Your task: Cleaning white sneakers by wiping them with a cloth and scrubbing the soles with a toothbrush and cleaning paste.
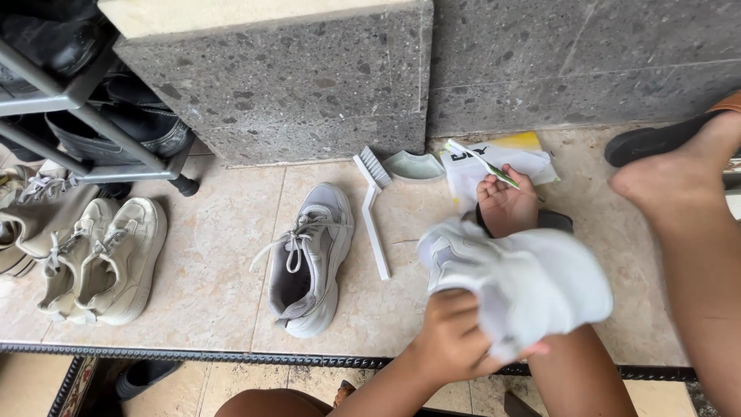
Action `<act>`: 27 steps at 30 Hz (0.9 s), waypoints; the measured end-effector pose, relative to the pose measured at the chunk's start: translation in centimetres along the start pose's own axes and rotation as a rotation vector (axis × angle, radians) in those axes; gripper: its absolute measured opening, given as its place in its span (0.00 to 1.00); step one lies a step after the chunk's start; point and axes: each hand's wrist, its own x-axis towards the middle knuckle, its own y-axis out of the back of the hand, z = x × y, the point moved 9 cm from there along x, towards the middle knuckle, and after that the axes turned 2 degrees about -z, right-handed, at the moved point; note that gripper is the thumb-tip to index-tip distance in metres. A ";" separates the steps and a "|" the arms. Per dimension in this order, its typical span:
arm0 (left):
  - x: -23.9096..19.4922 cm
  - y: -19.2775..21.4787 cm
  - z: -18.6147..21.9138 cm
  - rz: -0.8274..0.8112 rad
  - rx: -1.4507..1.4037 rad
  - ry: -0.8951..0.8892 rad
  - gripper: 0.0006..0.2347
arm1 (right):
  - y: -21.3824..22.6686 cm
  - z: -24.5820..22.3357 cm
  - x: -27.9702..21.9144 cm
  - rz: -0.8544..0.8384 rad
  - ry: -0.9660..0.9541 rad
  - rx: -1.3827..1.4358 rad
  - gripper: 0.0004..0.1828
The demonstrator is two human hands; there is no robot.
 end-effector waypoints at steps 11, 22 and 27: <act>-11.6 -3.6 -5.4 -0.449 -0.273 0.135 0.14 | 0.5 20.2 11.8 -0.270 -0.220 0.495 0.06; -13.3 -0.4 -17.0 -0.351 -0.539 1.205 0.38 | -0.2 24.3 13.3 -0.418 -0.156 0.270 0.08; -15.3 0.0 -25.3 0.351 -0.445 1.246 0.13 | 0.7 24.8 15.8 -0.417 -0.151 0.494 0.07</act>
